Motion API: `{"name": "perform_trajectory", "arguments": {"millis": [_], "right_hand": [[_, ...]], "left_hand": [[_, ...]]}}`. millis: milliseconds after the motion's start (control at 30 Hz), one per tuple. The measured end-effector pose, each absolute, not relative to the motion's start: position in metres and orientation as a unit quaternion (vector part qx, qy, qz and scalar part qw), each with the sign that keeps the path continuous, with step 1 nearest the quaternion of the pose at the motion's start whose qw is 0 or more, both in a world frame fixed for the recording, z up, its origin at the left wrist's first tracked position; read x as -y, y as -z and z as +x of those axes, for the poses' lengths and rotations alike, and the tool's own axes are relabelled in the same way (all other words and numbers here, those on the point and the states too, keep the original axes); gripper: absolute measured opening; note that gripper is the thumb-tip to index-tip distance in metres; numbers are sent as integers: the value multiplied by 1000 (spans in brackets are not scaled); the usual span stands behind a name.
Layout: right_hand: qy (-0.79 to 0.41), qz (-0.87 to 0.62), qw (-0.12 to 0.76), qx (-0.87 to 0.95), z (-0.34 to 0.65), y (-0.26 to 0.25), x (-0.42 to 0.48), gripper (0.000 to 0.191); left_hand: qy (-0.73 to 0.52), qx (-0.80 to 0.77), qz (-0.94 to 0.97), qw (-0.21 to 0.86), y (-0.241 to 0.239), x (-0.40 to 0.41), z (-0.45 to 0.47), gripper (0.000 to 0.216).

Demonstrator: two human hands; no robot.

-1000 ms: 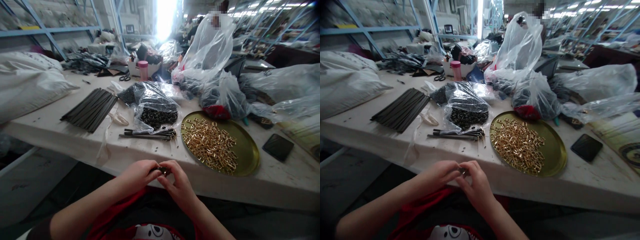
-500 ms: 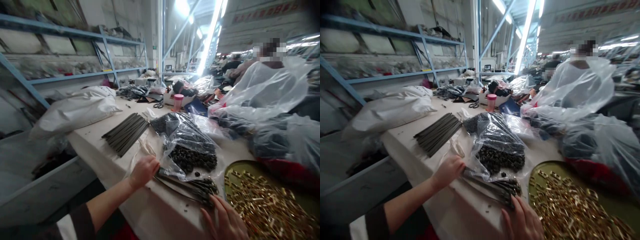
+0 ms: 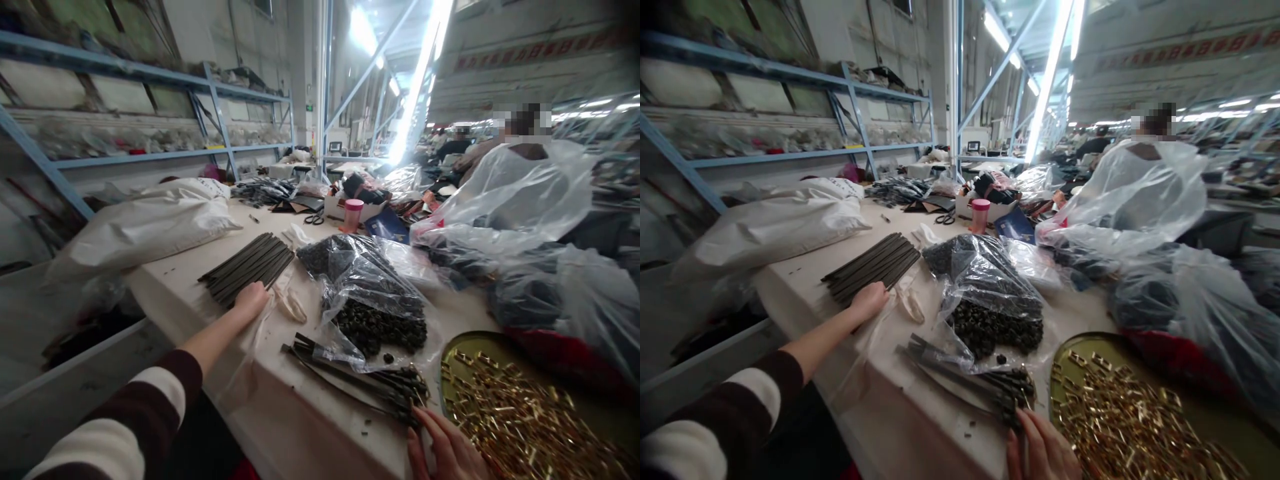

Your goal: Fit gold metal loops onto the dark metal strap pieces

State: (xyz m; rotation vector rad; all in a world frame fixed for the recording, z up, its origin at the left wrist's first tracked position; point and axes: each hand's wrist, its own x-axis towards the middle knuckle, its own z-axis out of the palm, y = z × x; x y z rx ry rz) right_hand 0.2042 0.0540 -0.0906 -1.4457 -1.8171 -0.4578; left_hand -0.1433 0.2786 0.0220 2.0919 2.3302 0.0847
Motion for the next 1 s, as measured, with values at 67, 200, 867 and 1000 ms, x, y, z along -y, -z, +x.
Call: {"name": "perform_trajectory", "arguments": {"millis": [67,200,867,1000], "right_hand": [[134,-581,406,693,200,82,-49,32],[-75,-631,525,566,178,48,-32,29],[-500,-572,527,380,139,3,34,19],[-578,-549,517,312,139,7,37,15]], "left_hand": [[-65,-720,691,4,-32,-251,-138,27],[-172,-574,799,49,-39,-164,-119,35],[-52,-413,427,803,-40,1,-19,11],[-76,-388,384,834,-34,-2,-25,14]]}}
